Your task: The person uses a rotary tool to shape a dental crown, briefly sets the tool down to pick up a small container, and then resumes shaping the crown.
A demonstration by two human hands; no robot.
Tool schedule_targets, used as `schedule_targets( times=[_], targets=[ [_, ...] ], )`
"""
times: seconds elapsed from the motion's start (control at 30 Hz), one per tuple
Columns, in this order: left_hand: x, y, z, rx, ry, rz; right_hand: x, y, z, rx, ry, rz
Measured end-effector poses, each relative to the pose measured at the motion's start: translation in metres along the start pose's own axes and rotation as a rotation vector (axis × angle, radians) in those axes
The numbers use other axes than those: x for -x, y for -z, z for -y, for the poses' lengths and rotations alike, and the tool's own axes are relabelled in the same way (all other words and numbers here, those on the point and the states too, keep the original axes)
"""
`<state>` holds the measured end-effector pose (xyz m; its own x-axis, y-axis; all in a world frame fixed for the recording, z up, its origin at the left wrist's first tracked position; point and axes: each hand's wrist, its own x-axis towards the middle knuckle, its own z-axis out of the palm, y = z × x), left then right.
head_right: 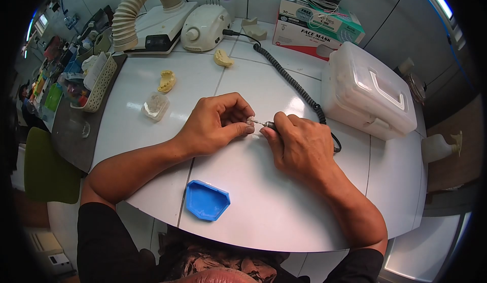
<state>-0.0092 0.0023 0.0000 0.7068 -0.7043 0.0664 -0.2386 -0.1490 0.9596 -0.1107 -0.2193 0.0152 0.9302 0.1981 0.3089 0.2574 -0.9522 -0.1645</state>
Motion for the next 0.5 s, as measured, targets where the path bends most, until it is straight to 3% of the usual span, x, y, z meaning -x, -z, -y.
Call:
schedule_targets(
  times=[0.5],
  targets=[
    [-0.0005,-0.0006,0.0032,-0.046,-0.046,-0.022,0.0006,-0.0002,0.0000,-0.003,0.037,-0.011]
  ],
)
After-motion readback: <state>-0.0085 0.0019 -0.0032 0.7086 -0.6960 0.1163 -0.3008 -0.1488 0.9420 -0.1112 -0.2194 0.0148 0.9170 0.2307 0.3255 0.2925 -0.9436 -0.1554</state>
